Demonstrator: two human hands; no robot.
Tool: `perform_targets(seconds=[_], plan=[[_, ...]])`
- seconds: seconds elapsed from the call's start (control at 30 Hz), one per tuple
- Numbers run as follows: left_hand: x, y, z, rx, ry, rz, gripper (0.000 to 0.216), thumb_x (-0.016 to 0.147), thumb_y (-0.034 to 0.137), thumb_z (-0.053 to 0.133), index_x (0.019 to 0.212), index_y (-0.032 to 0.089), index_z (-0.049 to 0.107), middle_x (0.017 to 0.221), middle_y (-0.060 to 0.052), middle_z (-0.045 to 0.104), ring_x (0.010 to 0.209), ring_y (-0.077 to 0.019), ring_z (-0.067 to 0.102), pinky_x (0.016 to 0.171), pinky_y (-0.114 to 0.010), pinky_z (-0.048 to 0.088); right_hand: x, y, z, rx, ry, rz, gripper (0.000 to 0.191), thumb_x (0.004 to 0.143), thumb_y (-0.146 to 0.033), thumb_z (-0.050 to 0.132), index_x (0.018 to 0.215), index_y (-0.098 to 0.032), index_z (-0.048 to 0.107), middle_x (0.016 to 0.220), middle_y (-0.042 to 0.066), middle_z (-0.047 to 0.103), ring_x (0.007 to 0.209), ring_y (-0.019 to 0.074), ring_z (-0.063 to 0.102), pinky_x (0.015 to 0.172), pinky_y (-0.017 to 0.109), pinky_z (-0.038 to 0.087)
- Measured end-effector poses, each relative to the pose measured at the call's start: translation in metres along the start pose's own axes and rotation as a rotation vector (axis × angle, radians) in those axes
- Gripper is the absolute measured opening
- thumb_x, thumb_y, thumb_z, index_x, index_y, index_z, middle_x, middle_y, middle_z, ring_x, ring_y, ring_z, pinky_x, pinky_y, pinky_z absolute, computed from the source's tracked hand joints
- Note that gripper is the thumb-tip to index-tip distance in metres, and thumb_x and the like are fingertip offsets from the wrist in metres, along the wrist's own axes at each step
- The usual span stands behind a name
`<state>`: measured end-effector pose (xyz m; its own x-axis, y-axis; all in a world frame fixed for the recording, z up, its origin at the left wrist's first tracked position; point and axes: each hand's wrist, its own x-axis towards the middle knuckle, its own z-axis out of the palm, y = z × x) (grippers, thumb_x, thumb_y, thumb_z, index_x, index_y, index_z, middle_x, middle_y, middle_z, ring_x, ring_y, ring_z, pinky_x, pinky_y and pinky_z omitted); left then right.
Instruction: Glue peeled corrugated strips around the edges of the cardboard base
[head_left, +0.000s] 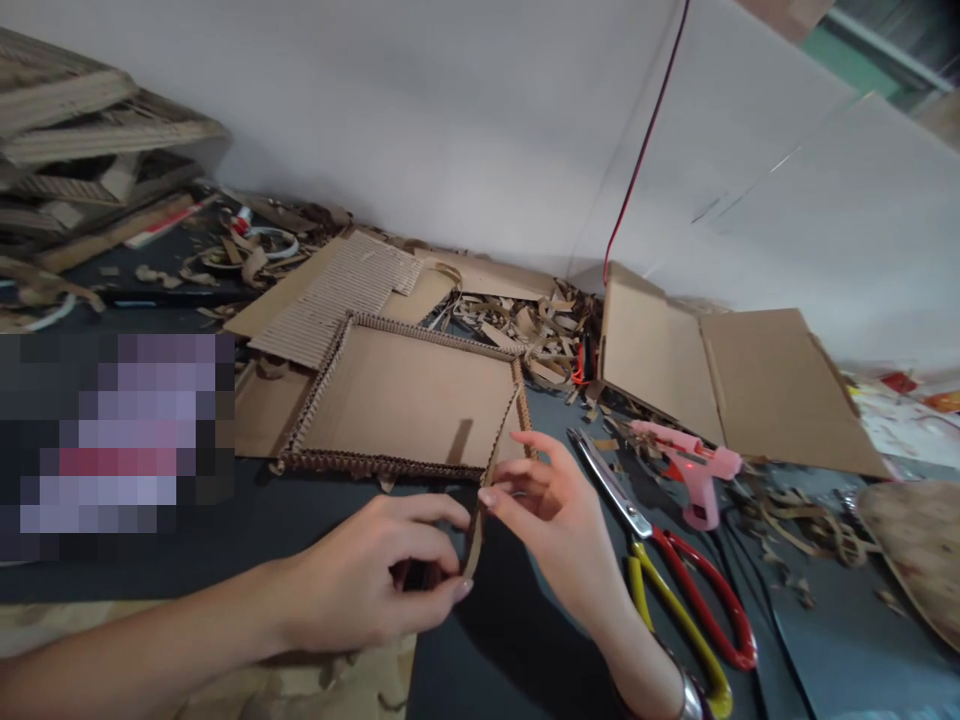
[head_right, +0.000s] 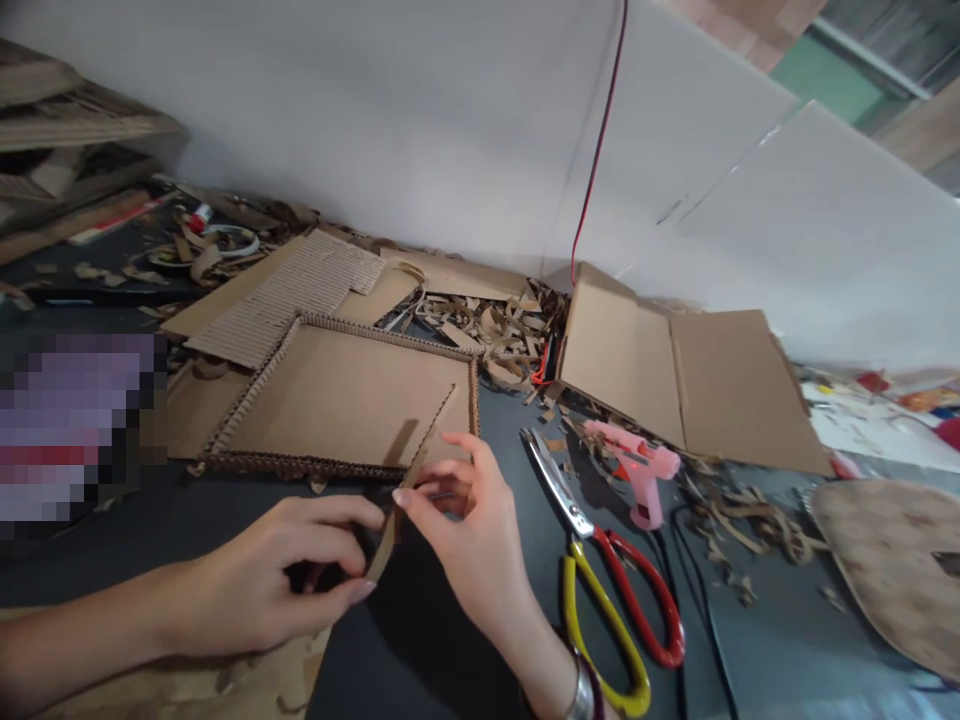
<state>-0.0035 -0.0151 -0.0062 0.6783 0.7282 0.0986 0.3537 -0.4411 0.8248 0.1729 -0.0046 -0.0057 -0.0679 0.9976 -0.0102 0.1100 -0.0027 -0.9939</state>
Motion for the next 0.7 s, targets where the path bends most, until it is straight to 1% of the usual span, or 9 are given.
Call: perform_targets(seconds=[0.1, 0.17, 0.2, 0.27, 0.33, 0.4, 0.47, 0.57, 0.7], plan=[[0.0, 0.002, 0.001, -0.004, -0.045, -0.003, 0.019, 0.078, 0.022, 0.053, 0.065, 0.014, 0.064, 0.083, -0.004, 0.059, 0.053, -0.006, 0.05, 0.049, -0.015, 0.041, -0.003, -0.002, 0.006, 0.021, -0.041, -0.008, 0.046, 0.065, -0.019, 0.065, 0.107, -0.018, 0.045, 0.075, 0.0, 0.061, 0.061, 0.0133, 0.062, 0.055, 0.024, 0.055], [0.001, 0.002, 0.001, -0.091, -0.072, -0.064, 0.014, 0.075, 0.027, 0.059, 0.069, 0.015, 0.065, 0.081, -0.003, 0.059, 0.055, -0.0068, 0.052, 0.05, -0.015, 0.041, -0.004, -0.006, 0.006, -0.009, -0.081, -0.054, 0.042, 0.068, -0.016, 0.061, 0.108, -0.018, 0.047, 0.079, 0.002, 0.062, 0.065, 0.0139, 0.063, 0.057, 0.025, 0.056], [0.002, 0.002, 0.0, -0.169, -0.073, -0.123, 0.016, 0.073, 0.03, 0.062, 0.072, 0.015, 0.065, 0.083, -0.003, 0.059, 0.056, -0.0073, 0.053, 0.049, -0.015, 0.041, -0.004, -0.01, 0.004, -0.037, -0.093, -0.101, 0.039, 0.07, -0.015, 0.059, 0.108, -0.018, 0.048, 0.081, 0.003, 0.064, 0.067, 0.0145, 0.064, 0.059, 0.025, 0.056], [0.005, 0.001, -0.003, -0.42, -0.054, -0.278, 0.029, 0.073, 0.042, 0.06, 0.077, 0.014, 0.064, 0.083, -0.004, 0.059, 0.055, -0.0081, 0.055, 0.044, -0.015, 0.04, -0.003, -0.019, -0.002, -0.137, -0.086, -0.233, 0.034, 0.074, -0.012, 0.055, 0.107, -0.019, 0.052, 0.085, 0.004, 0.065, 0.074, 0.0155, 0.065, 0.066, 0.027, 0.056], [0.008, -0.001, -0.006, -0.76, -0.036, -0.416, 0.041, 0.075, 0.053, 0.051, 0.079, 0.013, 0.061, 0.077, -0.004, 0.058, 0.052, -0.0097, 0.056, 0.038, -0.016, 0.036, -0.001, -0.029, -0.01, -0.305, -0.049, -0.394, 0.031, 0.075, -0.009, 0.054, 0.104, -0.021, 0.056, 0.089, 0.004, 0.066, 0.08, 0.0157, 0.064, 0.072, 0.028, 0.055], [0.009, -0.001, -0.01, -1.09, -0.054, -0.492, 0.049, 0.076, 0.058, 0.046, 0.08, 0.012, 0.062, 0.072, -0.003, 0.058, 0.052, -0.0109, 0.056, 0.035, -0.016, 0.034, 0.004, -0.035, -0.017, -0.497, -0.022, -0.556, 0.03, 0.076, -0.006, 0.053, 0.1, -0.023, 0.058, 0.091, 0.003, 0.065, 0.082, 0.015, 0.062, 0.073, 0.027, 0.054], [0.009, -0.001, -0.014, -1.299, -0.072, -0.531, 0.05, 0.075, 0.058, 0.049, 0.081, 0.011, 0.065, 0.07, -0.004, 0.06, 0.054, -0.0098, 0.055, 0.035, -0.015, 0.032, 0.01, -0.036, -0.022, -0.641, -0.04, -0.721, 0.03, 0.077, -0.003, 0.051, 0.097, -0.023, 0.06, 0.092, 0.003, 0.064, 0.085, 0.0149, 0.061, 0.077, 0.027, 0.052], [0.008, 0.001, -0.018, -1.405, -0.05, -0.546, 0.041, 0.071, 0.05, 0.061, 0.083, 0.011, 0.069, 0.067, -0.003, 0.062, 0.054, -0.0067, 0.052, 0.039, -0.013, 0.033, 0.019, -0.026, -0.024, -0.758, -0.089, -0.889, 0.032, 0.079, 0.002, 0.045, 0.095, -0.021, 0.06, 0.093, 0.006, 0.062, 0.092, 0.0166, 0.058, 0.084, 0.032, 0.049], [0.007, 0.0, -0.018, -1.385, -0.027, -0.524, 0.034, 0.064, 0.038, 0.073, 0.083, 0.01, 0.07, 0.064, -0.002, 0.062, 0.053, -0.0051, 0.052, 0.045, -0.013, 0.037, 0.025, -0.012, -0.022, -0.836, -0.106, -0.924, 0.035, 0.079, 0.003, 0.042, 0.098, -0.021, 0.06, 0.094, 0.007, 0.061, 0.097, 0.0191, 0.055, 0.085, 0.038, 0.049]])
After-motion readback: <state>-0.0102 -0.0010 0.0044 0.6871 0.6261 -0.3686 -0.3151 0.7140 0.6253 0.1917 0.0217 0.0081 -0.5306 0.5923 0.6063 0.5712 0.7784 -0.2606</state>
